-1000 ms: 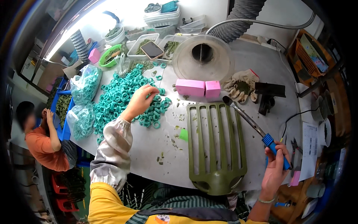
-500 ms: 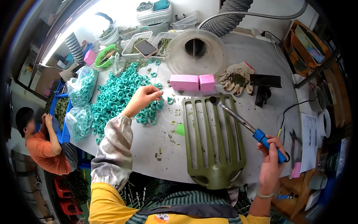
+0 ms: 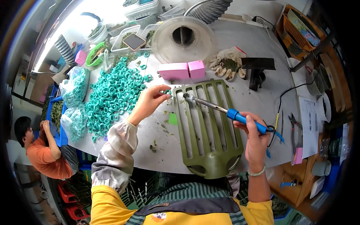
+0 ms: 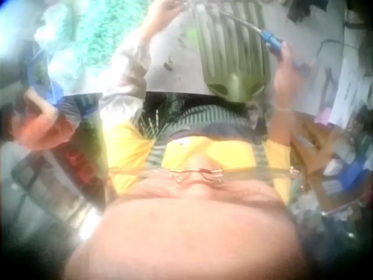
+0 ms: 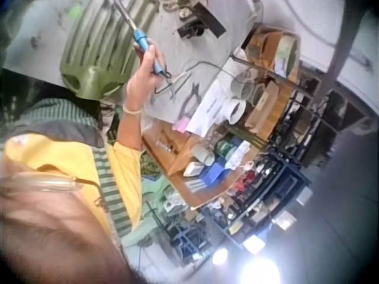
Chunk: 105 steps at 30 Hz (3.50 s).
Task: The person picks up green plastic rings from a table and places them onto the tines of a green plastic tool. They then use a soldering iron to melt and fuse each ring securely onto the tool.
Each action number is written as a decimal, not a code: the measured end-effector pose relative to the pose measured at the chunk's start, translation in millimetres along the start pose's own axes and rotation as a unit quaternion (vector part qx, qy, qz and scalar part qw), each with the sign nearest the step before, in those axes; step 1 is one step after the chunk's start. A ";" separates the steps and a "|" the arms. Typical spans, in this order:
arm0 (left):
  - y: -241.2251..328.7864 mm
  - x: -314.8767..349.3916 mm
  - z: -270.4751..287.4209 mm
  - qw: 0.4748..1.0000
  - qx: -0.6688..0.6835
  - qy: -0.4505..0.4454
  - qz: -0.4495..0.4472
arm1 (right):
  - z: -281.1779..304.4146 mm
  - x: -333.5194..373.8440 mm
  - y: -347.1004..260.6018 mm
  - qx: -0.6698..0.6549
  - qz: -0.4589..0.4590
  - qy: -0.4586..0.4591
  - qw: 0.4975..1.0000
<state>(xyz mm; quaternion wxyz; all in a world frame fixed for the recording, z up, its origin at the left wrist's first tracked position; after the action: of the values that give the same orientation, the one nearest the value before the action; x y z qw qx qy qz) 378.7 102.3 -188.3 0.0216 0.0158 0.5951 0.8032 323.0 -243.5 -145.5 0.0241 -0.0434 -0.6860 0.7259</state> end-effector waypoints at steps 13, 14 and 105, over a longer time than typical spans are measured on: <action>8.1 -18.3 -12.2 0.962 -0.183 -0.008 -0.201 | -34.8 -10.5 15.9 -0.009 -0.017 -0.050 0.999; 6.4 -19.6 -13.2 0.961 -0.190 -0.011 -0.203 | -35.8 -10.8 17.7 -0.017 -0.021 -0.048 0.999; 11.1 -31.6 58.4 0.878 -0.453 0.020 -0.155 | 13.2 -2.6 -7.6 0.018 -0.013 0.009 1.000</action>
<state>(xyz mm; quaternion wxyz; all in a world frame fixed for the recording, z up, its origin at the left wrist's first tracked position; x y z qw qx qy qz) 413.0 153.2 -160.6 0.1383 -0.1043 0.1612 0.9716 324.2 -256.4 -137.1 0.0404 -0.0405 -0.6730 0.7374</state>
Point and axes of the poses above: each hand's wrist, its own x-axis away from the middle knuckle, its own z-axis out of the back of the hand, y = z × x, the point moved 6 cm from there along -x, towards the middle knuckle, and after that the axes turned 14 degrees about x, right-handed, at the moved point
